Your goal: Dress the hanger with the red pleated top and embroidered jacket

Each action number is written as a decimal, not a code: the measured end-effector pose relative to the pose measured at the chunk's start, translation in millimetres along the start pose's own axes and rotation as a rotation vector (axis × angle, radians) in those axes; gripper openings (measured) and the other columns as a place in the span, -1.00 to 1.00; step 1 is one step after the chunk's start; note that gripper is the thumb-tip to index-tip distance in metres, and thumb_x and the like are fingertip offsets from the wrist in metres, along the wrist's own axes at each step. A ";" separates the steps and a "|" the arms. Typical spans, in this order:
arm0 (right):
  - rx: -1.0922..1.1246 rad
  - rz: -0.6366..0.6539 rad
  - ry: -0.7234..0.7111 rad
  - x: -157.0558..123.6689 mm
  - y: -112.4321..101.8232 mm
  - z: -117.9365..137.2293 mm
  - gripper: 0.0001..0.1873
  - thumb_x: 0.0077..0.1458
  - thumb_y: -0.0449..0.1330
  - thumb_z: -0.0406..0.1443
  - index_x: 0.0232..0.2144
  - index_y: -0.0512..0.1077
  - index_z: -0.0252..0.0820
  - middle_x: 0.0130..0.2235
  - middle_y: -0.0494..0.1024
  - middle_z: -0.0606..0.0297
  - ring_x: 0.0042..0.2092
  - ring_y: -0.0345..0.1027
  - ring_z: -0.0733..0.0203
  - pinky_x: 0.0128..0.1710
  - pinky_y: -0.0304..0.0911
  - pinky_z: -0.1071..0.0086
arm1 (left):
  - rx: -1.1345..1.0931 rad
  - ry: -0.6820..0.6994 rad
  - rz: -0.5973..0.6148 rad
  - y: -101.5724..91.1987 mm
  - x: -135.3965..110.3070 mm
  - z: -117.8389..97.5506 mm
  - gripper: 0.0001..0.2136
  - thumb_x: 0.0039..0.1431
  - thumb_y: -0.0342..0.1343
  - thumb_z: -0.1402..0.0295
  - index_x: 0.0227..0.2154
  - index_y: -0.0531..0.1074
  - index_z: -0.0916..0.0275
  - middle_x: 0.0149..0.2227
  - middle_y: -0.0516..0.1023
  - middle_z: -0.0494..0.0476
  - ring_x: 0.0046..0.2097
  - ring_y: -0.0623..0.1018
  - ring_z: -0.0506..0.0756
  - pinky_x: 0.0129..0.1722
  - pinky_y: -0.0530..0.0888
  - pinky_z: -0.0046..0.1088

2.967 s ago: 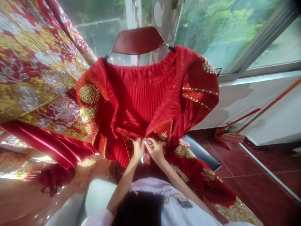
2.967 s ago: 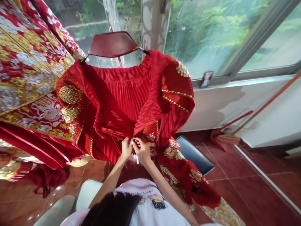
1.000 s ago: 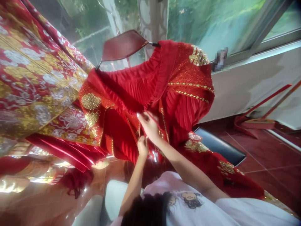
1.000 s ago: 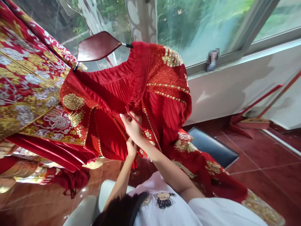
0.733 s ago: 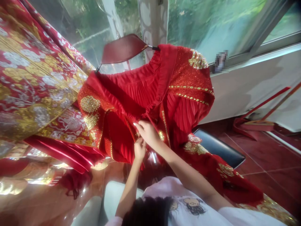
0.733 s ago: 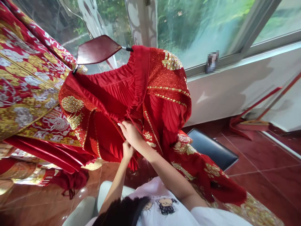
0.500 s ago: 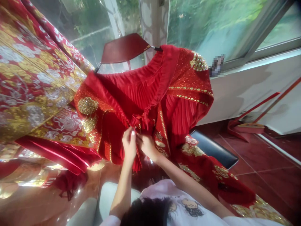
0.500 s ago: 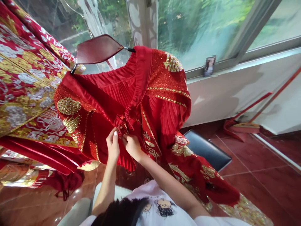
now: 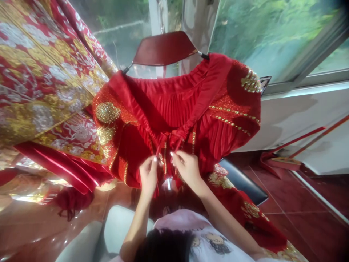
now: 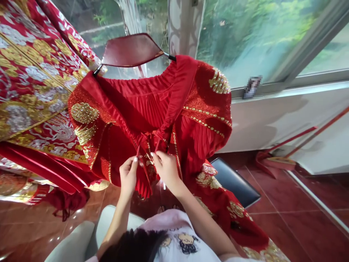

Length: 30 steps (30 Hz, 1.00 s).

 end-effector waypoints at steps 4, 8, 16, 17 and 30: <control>0.246 0.080 0.206 -16.8 5.7 -8.8 -0.61 0.13 0.15 -0.09 -0.60 0.40 -0.23 -0.60 0.49 0.28 -0.55 0.39 0.27 -0.56 0.24 0.48 | -0.189 -0.178 0.134 26.8 -22.8 11.1 -0.70 0.19 0.13 0.13 -0.43 0.54 0.30 -0.52 0.50 0.05 -0.46 0.44 -0.01 -0.39 0.39 -0.52; 0.431 0.187 0.296 -15.0 18.7 4.5 -0.68 0.04 0.23 -0.08 -0.53 0.48 -0.22 -0.55 0.53 0.27 -0.51 0.44 0.23 -0.46 0.38 0.39 | -0.189 -0.142 0.210 44.5 -27.8 5.7 -0.69 0.14 0.18 0.17 -0.55 0.52 0.32 -0.60 0.40 0.00 -0.52 0.32 -0.07 -0.47 0.30 -0.57; 0.531 0.072 0.297 -15.9 15.7 1.3 -0.79 0.02 0.26 -0.15 -0.41 0.46 -0.20 -0.48 0.56 0.30 -0.50 0.45 0.25 -0.47 0.40 0.40 | -0.310 -0.164 -0.003 7.2 -17.2 24.2 -0.78 0.14 0.19 0.16 -0.27 0.57 0.19 -0.14 0.58 0.14 -0.22 0.56 0.08 -0.23 0.50 -0.41; 0.521 0.072 0.297 -16.9 16.8 -0.2 -0.79 0.04 0.25 -0.15 -0.40 0.45 -0.20 -0.49 0.55 0.31 -0.55 0.41 0.29 -0.52 0.36 0.42 | -0.236 -0.084 -0.079 -3.3 -15.9 16.1 -0.79 0.18 0.16 0.18 -0.27 0.58 0.18 -0.13 0.59 0.14 -0.18 0.56 0.08 -0.19 0.49 -0.40; 0.234 0.022 0.036 -20.7 15.1 17.1 -0.80 0.12 0.12 -0.25 -0.51 0.36 -0.19 -0.53 0.45 0.37 -0.51 0.28 0.34 -0.47 0.19 0.48 | 0.232 0.303 -0.190 10.4 17.0 -65.6 -0.80 0.01 0.27 0.38 -0.42 0.32 0.21 -0.45 0.37 -0.06 -0.44 0.37 -0.05 -0.42 0.33 -0.55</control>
Point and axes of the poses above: each hand's wrist, its own x-axis towards the middle knuckle, its own y-axis out of the palm, z = x × y, the point moved 9 cm from there along x, towards the middle knuckle
